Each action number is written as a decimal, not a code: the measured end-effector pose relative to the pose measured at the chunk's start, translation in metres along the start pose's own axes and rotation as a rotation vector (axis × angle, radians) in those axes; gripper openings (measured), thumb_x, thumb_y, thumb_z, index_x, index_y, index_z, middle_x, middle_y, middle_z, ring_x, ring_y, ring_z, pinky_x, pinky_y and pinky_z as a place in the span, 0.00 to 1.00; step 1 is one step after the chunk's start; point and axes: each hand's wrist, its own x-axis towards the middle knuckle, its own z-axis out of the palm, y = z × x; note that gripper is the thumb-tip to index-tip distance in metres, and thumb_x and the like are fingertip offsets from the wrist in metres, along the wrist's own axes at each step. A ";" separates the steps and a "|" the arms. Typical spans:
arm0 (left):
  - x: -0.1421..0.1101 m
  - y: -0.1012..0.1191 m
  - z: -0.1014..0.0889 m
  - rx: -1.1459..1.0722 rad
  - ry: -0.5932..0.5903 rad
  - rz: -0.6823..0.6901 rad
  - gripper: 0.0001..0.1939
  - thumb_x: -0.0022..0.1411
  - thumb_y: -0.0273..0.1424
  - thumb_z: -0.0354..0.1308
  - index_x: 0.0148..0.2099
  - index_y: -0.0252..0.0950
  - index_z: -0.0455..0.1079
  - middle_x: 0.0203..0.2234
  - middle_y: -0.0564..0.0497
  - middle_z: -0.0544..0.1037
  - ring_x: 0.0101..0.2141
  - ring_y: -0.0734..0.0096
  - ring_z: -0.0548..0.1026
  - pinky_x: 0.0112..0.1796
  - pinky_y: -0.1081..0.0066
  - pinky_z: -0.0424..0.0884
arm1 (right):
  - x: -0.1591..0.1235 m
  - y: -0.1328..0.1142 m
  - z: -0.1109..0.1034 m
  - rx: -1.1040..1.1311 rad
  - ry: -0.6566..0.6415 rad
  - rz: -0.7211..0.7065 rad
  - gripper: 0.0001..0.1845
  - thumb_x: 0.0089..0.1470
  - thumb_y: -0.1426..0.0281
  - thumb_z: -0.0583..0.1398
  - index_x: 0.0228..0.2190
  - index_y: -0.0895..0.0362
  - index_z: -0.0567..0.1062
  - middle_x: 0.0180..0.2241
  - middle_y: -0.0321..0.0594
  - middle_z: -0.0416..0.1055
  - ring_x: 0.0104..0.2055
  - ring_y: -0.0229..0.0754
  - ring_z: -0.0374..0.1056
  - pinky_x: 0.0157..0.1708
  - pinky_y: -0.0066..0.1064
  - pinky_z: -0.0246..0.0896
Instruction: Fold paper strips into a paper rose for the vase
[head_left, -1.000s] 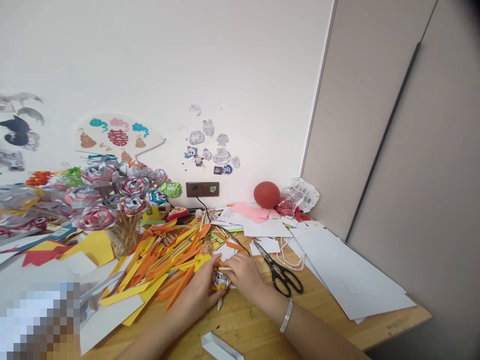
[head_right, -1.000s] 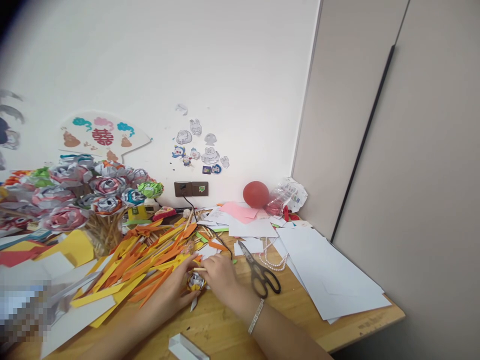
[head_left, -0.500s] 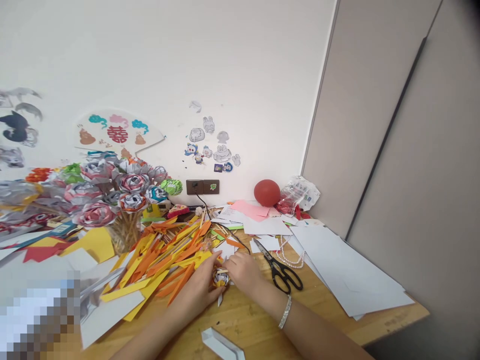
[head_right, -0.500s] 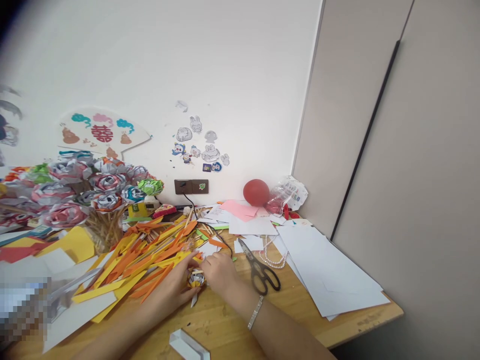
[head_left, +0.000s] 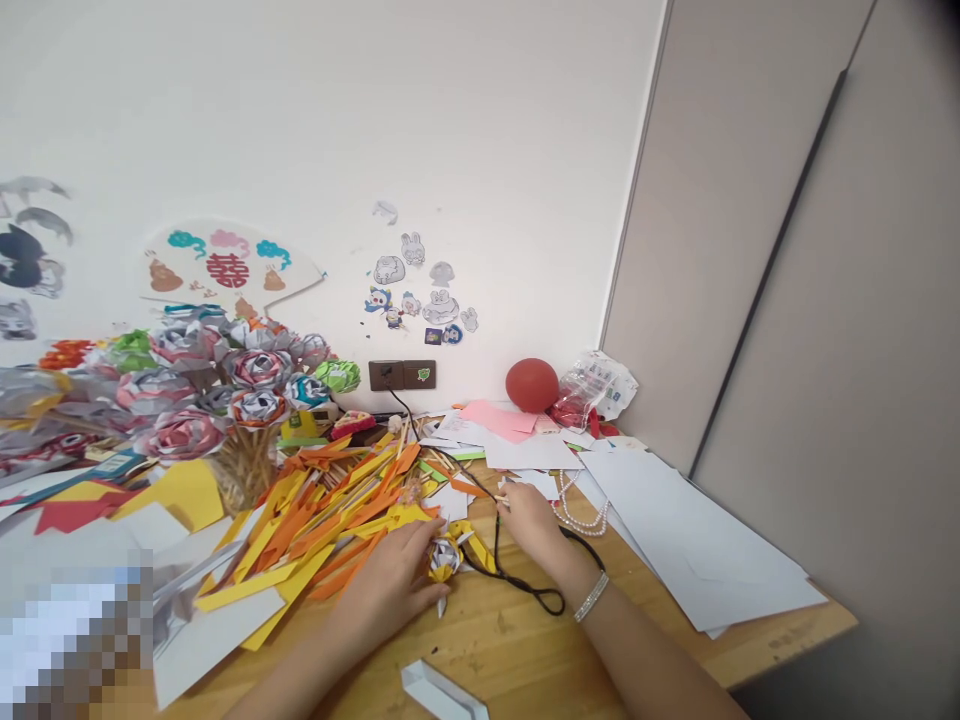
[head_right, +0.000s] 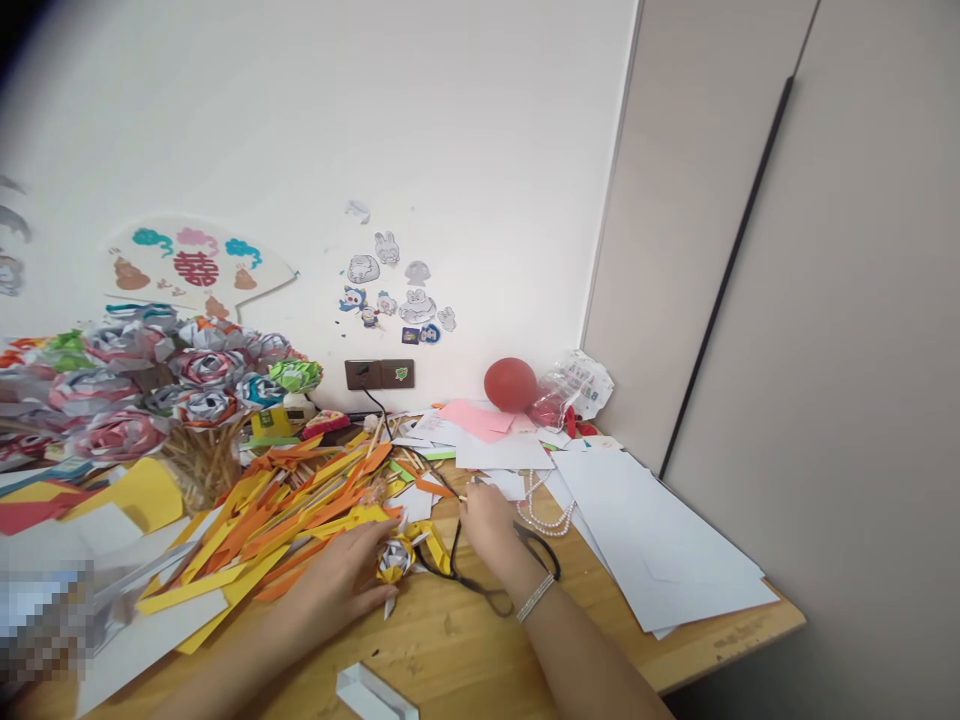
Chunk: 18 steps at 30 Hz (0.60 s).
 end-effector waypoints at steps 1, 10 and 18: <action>0.000 -0.001 0.000 0.008 0.006 0.003 0.27 0.48 0.33 0.64 0.52 0.40 0.66 0.45 0.42 0.77 0.45 0.55 0.75 0.45 0.58 0.71 | 0.000 0.001 0.001 0.023 0.001 0.003 0.08 0.47 0.80 0.59 0.29 0.60 0.76 0.34 0.51 0.74 0.41 0.53 0.67 0.39 0.37 0.57; 0.004 -0.009 0.003 0.052 0.290 0.102 0.16 0.53 0.36 0.60 0.45 0.39 0.67 0.39 0.45 0.77 0.40 0.58 0.76 0.39 0.63 0.74 | -0.006 -0.025 0.010 0.541 -0.153 -0.154 0.14 0.59 0.67 0.52 0.31 0.58 0.76 0.31 0.38 0.76 0.35 0.41 0.71 0.36 0.29 0.63; 0.004 -0.004 0.003 0.104 0.446 0.180 0.12 0.55 0.34 0.57 0.42 0.37 0.64 0.38 0.43 0.75 0.38 0.58 0.76 0.35 0.62 0.75 | -0.017 -0.038 0.008 0.887 -0.052 -0.245 0.10 0.51 0.64 0.61 0.34 0.57 0.76 0.36 0.40 0.75 0.41 0.43 0.69 0.43 0.33 0.62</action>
